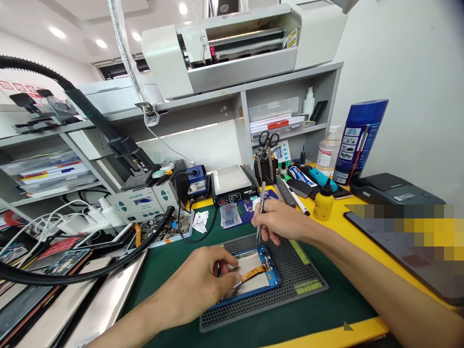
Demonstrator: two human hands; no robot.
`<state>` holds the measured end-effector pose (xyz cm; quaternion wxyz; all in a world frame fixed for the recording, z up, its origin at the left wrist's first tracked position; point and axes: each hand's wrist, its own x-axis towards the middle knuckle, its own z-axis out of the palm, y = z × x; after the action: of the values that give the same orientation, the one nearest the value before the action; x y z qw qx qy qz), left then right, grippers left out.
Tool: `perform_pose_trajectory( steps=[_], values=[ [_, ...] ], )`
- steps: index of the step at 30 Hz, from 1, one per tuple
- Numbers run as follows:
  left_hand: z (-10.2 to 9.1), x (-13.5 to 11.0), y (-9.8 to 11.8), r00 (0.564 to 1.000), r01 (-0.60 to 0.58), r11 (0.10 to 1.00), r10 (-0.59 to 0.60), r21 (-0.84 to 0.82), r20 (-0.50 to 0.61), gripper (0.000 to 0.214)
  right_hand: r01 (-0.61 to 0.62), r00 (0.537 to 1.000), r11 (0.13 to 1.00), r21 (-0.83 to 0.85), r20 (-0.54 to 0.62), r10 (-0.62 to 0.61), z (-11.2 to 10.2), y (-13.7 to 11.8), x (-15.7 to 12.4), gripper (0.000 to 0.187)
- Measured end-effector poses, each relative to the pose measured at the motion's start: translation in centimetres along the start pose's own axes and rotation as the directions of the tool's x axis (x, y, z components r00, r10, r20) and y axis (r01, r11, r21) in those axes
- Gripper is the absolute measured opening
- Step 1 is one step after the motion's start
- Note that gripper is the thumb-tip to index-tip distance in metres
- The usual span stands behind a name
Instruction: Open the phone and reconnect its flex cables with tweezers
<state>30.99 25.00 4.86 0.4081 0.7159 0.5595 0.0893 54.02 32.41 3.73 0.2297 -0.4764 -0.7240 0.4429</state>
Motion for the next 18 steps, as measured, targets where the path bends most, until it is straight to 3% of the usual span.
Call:
perform_pose_trajectory(
  steps=[5,9,14,18],
  values=[
    [1.1,1.1,1.2,0.995,-0.095,0.982,0.098,0.163,-0.014,0.016,-0.007,1.000,1.000,-0.007,-0.002,0.007,0.1,0.4,0.3,0.021],
    [1.2,1.7,1.1,0.994,-0.105,0.986,0.106,0.127,0.004,0.007,-0.010,1.000,1.000,-0.011,-0.007,0.010,0.2,0.2,0.3,0.018],
    [-0.5,1.9,0.7,0.986,-0.083,0.996,0.084,-0.011,0.142,0.024,-0.021,1.000,0.999,-0.034,-0.009,0.020,0.1,-0.2,-0.1,0.033],
    [-2.3,1.5,0.6,0.960,-0.099,0.994,0.106,-0.041,0.258,0.028,-0.024,1.000,0.999,-0.042,-0.012,0.023,0.0,-0.3,-0.2,0.033]
  ],
)
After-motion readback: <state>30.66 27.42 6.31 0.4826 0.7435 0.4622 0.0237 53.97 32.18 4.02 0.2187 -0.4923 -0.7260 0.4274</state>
